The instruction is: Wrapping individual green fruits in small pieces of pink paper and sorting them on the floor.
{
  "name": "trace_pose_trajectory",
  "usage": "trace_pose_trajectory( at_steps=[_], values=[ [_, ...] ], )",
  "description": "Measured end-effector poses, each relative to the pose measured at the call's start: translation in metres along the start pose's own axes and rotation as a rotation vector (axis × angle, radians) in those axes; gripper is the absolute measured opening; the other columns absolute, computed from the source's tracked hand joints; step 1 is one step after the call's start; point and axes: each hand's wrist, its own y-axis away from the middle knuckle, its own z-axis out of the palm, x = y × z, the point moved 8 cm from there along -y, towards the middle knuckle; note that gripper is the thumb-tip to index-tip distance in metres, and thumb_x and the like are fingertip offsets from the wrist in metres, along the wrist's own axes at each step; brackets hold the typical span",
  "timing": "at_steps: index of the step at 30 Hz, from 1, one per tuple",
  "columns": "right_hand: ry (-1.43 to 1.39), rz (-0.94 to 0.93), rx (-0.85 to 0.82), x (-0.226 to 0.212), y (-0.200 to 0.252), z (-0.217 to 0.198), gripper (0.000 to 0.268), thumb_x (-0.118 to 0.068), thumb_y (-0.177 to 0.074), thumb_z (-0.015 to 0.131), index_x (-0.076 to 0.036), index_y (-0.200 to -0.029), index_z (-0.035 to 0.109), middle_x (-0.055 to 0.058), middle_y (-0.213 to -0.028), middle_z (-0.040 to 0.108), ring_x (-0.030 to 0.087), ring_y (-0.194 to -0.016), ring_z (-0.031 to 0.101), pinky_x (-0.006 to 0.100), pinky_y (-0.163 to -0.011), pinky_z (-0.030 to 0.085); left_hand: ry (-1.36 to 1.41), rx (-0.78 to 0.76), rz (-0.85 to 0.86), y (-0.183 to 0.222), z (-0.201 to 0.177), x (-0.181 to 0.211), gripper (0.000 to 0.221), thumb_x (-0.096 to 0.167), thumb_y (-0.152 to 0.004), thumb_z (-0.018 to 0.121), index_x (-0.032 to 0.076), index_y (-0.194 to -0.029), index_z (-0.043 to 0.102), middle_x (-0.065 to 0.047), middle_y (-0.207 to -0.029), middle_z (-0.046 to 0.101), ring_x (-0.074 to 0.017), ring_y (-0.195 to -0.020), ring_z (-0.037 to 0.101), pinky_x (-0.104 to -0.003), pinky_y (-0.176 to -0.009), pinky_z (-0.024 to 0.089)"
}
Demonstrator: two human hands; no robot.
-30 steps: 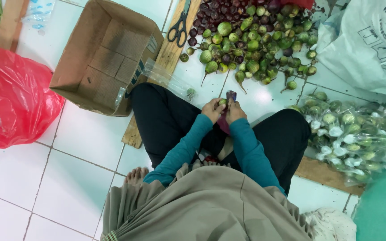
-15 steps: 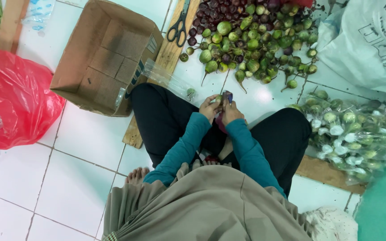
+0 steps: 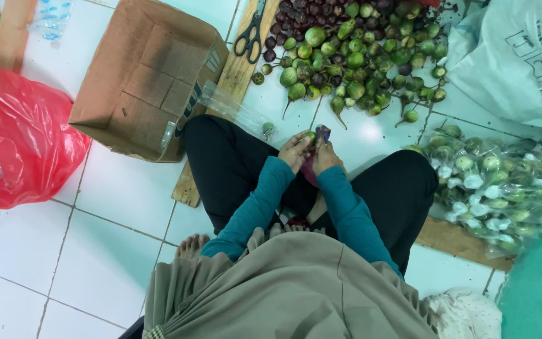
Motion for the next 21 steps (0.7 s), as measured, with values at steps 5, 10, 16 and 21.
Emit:
trace_pose_trajectory(
  at_steps=[5,10,16,21],
  values=[
    [-0.167,-0.023,0.046,0.019,-0.011,0.0,0.058,-0.022,-0.103,0.042,-0.007,-0.158,0.034,0.026,-0.132,0.052,0.054,-0.115,0.059,0.062,-0.088,0.055,0.011,-0.104,-0.014,-0.003,0.008,-0.011,0.049,0.015,-0.103,0.07,0.003,-0.148,0.052,-0.013,-0.123,0.061,-0.0197,-0.102,0.062,-0.027,-0.085,0.059],
    [-0.065,-0.062,0.011,-0.005,0.015,0.003,0.055,-0.024,-0.103,0.042,-0.003,-0.154,0.034,0.031,-0.145,0.044,0.054,-0.116,0.06,0.061,-0.086,0.057,0.048,-0.113,-0.008,-0.018,-0.004,-0.005,0.051,0.012,-0.109,0.059,0.006,-0.157,0.043,-0.016,-0.137,0.052,-0.0256,-0.118,0.053,-0.036,-0.103,0.05],
    [0.067,-0.224,0.209,-0.018,0.026,0.006,0.056,-0.011,-0.096,0.049,-0.002,-0.15,0.037,0.027,-0.117,0.054,0.053,-0.083,0.068,0.057,-0.058,0.057,0.073,-0.098,-0.028,-0.025,-0.024,-0.008,0.049,0.016,-0.114,0.054,0.006,-0.159,0.038,-0.024,-0.153,0.037,-0.0369,-0.138,0.041,-0.046,-0.12,0.039],
    [-0.025,-0.153,0.162,0.002,0.009,0.01,0.041,-0.017,-0.098,0.048,-0.001,-0.136,0.048,0.026,-0.118,0.055,0.057,-0.093,0.065,0.059,-0.069,0.057,0.007,-0.133,-0.023,-0.009,-0.009,0.003,0.048,0.009,-0.103,0.067,0.007,-0.15,0.053,-0.009,-0.119,0.06,-0.0172,-0.101,0.058,-0.03,-0.097,0.057]
  ],
)
